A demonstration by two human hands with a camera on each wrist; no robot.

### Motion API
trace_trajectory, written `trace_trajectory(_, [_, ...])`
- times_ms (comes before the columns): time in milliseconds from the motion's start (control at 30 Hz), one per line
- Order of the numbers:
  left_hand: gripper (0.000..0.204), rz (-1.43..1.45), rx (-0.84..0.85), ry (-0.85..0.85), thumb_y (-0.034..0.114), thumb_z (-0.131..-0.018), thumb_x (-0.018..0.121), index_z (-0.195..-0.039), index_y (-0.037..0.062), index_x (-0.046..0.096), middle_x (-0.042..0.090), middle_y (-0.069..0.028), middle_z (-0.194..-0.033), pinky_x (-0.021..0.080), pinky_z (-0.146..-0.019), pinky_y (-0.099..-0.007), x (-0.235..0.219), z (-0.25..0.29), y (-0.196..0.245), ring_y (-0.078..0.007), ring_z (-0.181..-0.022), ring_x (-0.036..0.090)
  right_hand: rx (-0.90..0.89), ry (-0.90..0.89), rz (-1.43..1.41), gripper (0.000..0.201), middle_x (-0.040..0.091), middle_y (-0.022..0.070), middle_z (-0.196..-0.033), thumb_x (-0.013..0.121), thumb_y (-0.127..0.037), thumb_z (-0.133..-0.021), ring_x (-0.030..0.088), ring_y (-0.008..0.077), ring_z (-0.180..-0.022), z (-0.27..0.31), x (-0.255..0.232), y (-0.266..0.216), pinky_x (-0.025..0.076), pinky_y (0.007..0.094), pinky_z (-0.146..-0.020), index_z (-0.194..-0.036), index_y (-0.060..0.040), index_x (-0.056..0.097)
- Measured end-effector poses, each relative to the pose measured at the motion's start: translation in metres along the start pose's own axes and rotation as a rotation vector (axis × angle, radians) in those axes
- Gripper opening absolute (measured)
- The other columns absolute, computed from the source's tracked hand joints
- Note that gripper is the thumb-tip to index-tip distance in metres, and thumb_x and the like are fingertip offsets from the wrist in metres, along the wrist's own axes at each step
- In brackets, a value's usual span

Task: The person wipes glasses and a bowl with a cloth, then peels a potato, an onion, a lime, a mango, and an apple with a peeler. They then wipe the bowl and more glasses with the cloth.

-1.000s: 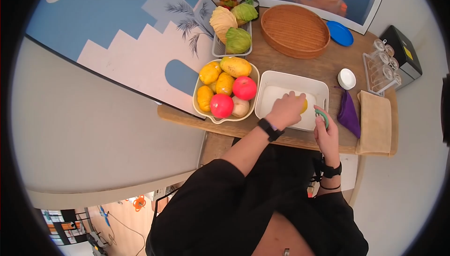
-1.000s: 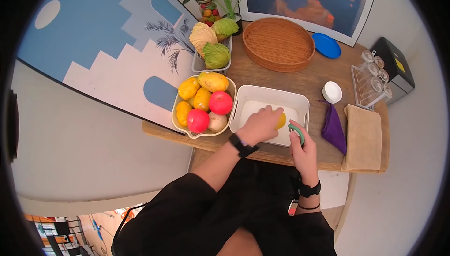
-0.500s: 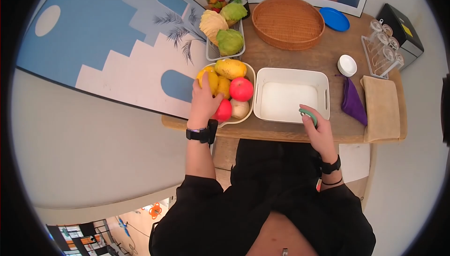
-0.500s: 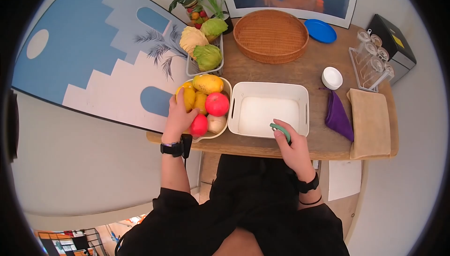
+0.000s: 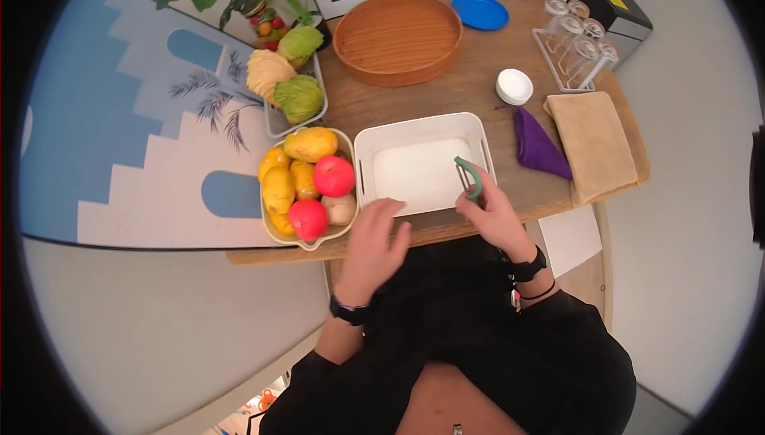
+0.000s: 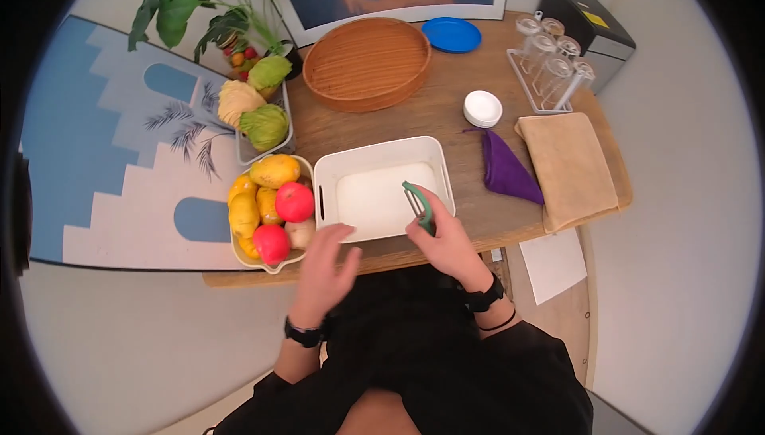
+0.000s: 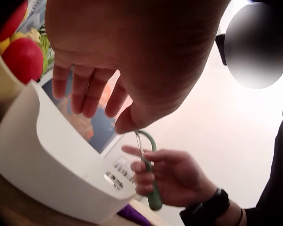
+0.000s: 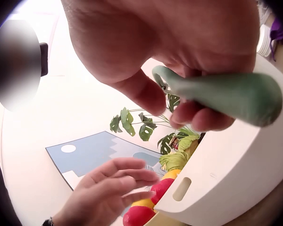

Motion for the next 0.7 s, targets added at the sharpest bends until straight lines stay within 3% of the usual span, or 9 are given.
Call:
trace_trajectory(100, [0.039, -0.019, 0.053, -0.129, 0.010, -0.087, 0.070, -0.123, 0.0035, 0.059, 0.060, -0.0185, -0.122, 0.047, -0.100, -0.0439, 0.043, 0.000, 0.000, -0.0368, -0.117, 0.058, -0.054, -0.018, 0.042, 0.060, 0.066, 0.0046, -0.094, 0.058, 0.000, -0.090, 0.059, 0.0135, -0.080, 0.008, -0.002, -0.006, 0.048, 0.0289, -0.074, -0.147, -0.0101, 0.042])
trace_trajectory(133, [0.040, -0.058, 0.058, -0.149, 0.011, -0.086, 0.071, -0.124, 0.0038, 0.059, 0.060, -0.0183, -0.121, 0.047, -0.099, -0.0442, 0.054, 0.000, -0.007, -0.0372, -0.116, 0.058, -0.086, -0.017, 0.136, 0.059, 0.071, 0.0094, -0.102, 0.058, 0.001, -0.089, 0.065, 0.0223, -0.082, 0.011, -0.006, -0.010, 0.051, 0.0329, -0.076, -0.144, -0.0088, 0.042])
trace_trajectory(167, [0.040, -0.095, 0.065, -0.167, 0.012, -0.086, 0.071, -0.124, 0.0042, 0.059, 0.061, -0.0182, -0.120, 0.048, -0.099, -0.0446, 0.062, 0.000, -0.013, -0.0375, -0.116, 0.058, -0.098, 0.003, 0.141, 0.059, 0.071, 0.0094, -0.102, 0.058, 0.001, -0.089, 0.065, 0.0223, -0.082, 0.015, -0.013, -0.012, 0.051, 0.0329, -0.076, -0.144, -0.0088, 0.042])
trace_trajectory(233, [0.035, -0.080, 0.076, -0.154, 0.011, -0.086, 0.071, -0.119, 0.0043, 0.062, 0.061, -0.0168, -0.118, 0.049, -0.095, -0.0445, 0.071, -0.002, -0.015, -0.0361, -0.111, 0.059, -0.121, 0.110, 0.319, 0.052, 0.072, 0.0134, -0.107, 0.060, -0.002, -0.089, 0.069, 0.0302, -0.085, 0.022, -0.032, -0.017, 0.053, 0.0362, -0.078, -0.139, -0.0070, 0.046])
trace_trajectory(300, [0.026, -0.156, 0.088, -0.115, 0.010, -0.085, 0.071, -0.110, 0.0042, 0.063, 0.061, -0.0144, -0.112, 0.049, -0.088, -0.0446, 0.077, -0.002, -0.018, -0.0334, -0.104, 0.060, -0.041, 0.271, 0.375, 0.027, 0.070, 0.0217, -0.102, 0.063, -0.006, -0.090, 0.068, 0.0406, -0.090, 0.022, -0.060, -0.027, 0.054, 0.0419, -0.079, -0.117, -0.0023, 0.062])
trace_trajectory(367, [0.019, -0.177, 0.113, -0.067, 0.012, -0.086, 0.070, -0.103, 0.0046, 0.064, 0.062, -0.0126, -0.107, 0.049, -0.085, -0.0437, 0.084, -0.005, -0.021, -0.0317, -0.101, 0.060, -0.115, 0.371, 0.520, 0.024, 0.068, 0.0247, -0.097, 0.061, -0.004, -0.087, 0.065, 0.0461, -0.094, 0.011, -0.086, -0.021, 0.053, 0.0461, -0.080, -0.111, -0.0002, 0.064])
trace_trajectory(467, [0.016, -0.253, 0.095, -0.075, 0.014, -0.087, 0.069, -0.100, 0.0053, 0.065, 0.062, -0.0113, -0.102, 0.048, -0.084, -0.0433, 0.095, -0.019, -0.030, -0.0309, -0.099, 0.060, -0.224, 0.390, 0.776, 0.028, 0.067, 0.0277, -0.096, 0.059, -0.001, -0.083, 0.063, 0.0488, -0.097, -0.020, -0.103, 0.005, 0.053, 0.0496, -0.082, -0.111, 0.0008, 0.064])
trace_trajectory(600, [0.012, -0.284, 0.082, 0.021, 0.012, -0.084, 0.071, -0.092, 0.0059, 0.064, 0.062, -0.0113, -0.093, 0.047, -0.081, -0.0435, 0.099, -0.053, -0.045, -0.0323, -0.093, 0.060, -0.218, 0.420, 0.748, 0.040, 0.066, 0.0301, -0.106, 0.055, 0.002, -0.080, 0.063, 0.0462, -0.101, -0.078, -0.087, 0.056, 0.052, 0.0498, -0.091, -0.120, 0.0024, 0.062])
trace_trajectory(700, [0.012, -0.316, 0.095, 0.026, 0.011, -0.085, 0.071, -0.091, 0.0050, 0.063, 0.061, -0.0137, -0.092, 0.047, -0.080, -0.0447, 0.100, -0.076, -0.059, -0.0343, -0.091, 0.060, -0.312, 0.500, 0.741, 0.038, 0.066, 0.0262, -0.102, 0.056, 0.000, -0.082, 0.061, 0.0445, -0.101, -0.106, -0.073, 0.068, 0.050, 0.0499, -0.091, -0.119, -0.0005, 0.063])
Point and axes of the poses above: each hand's wrist, its own z-axis away from the middle knuckle, its own x-axis out of the palm, y = z × x, the point moved 5 cm from there along -z, towards the middle knuckle
